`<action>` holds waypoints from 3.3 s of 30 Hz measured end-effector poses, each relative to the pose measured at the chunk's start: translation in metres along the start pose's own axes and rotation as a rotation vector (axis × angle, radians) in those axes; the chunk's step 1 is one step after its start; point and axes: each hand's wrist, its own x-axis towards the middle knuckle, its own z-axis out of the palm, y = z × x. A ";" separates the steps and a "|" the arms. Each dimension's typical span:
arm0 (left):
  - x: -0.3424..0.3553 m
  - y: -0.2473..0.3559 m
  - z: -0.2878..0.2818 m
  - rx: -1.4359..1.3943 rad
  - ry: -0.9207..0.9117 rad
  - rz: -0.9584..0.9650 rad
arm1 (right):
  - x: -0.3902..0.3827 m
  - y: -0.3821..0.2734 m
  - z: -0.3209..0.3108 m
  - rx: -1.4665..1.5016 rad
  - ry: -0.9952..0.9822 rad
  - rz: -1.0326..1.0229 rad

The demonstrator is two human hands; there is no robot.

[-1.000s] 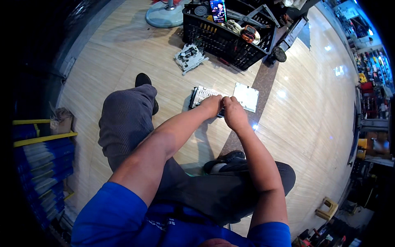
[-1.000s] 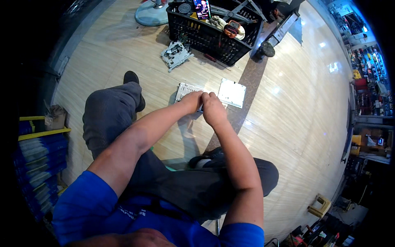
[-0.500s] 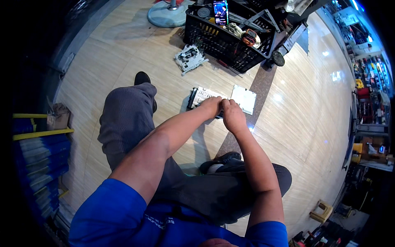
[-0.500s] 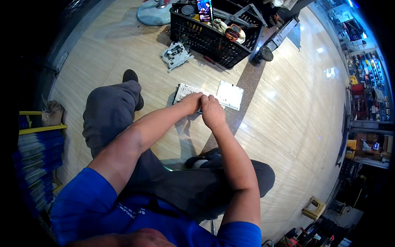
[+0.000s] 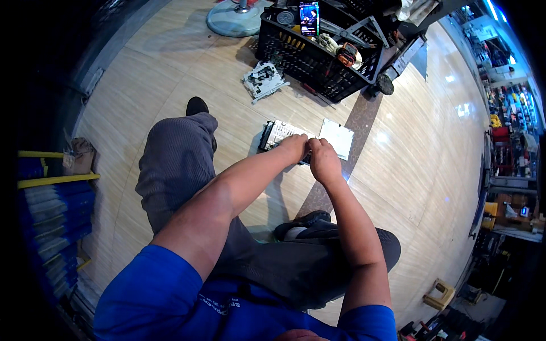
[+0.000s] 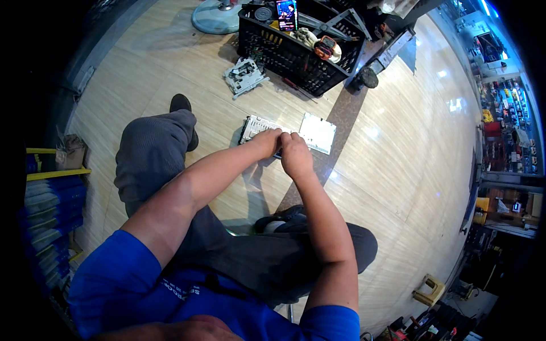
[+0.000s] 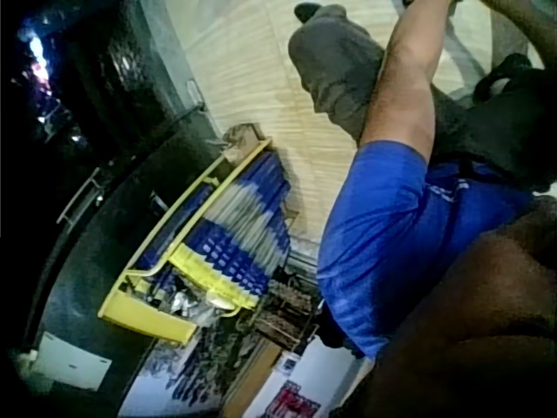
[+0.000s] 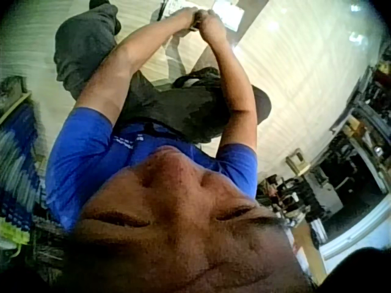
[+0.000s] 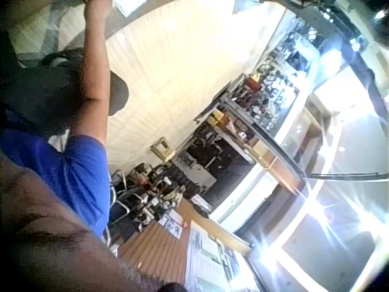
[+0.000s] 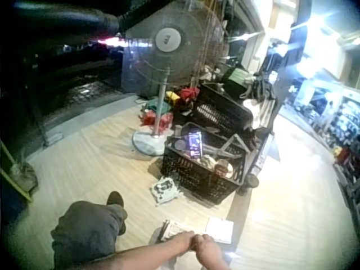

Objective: The person is repairing a car audio unit by manipulating internal wiring and electronic components by hand while sitting on a stool.

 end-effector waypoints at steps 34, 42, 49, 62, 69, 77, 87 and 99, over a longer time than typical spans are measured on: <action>-0.003 0.015 -0.009 0.271 -0.074 0.118 | -0.001 -0.007 -0.005 -0.068 -0.219 0.376; -0.005 0.002 -0.004 0.101 0.049 0.068 | -0.005 0.001 0.007 0.047 0.013 0.025; -0.011 0.022 -0.024 0.108 -0.056 -0.027 | -0.001 -0.009 -0.001 -0.051 -0.167 0.355; -0.012 0.022 -0.023 0.128 -0.027 0.067 | -0.005 -0.011 -0.002 -0.019 -0.122 0.345; -0.010 0.013 -0.020 0.093 -0.004 0.015 | -0.004 -0.005 0.000 -0.043 -0.094 0.171; -0.009 0.016 -0.023 0.083 -0.046 -0.001 | -0.005 -0.005 0.005 -0.003 -0.075 0.230; -0.007 0.009 -0.011 0.100 0.006 0.085 | -0.007 -0.002 0.003 -0.063 -0.014 0.059; -0.009 0.023 -0.024 0.384 -0.074 0.209 | -0.006 0.023 -0.005 -0.333 -0.315 0.107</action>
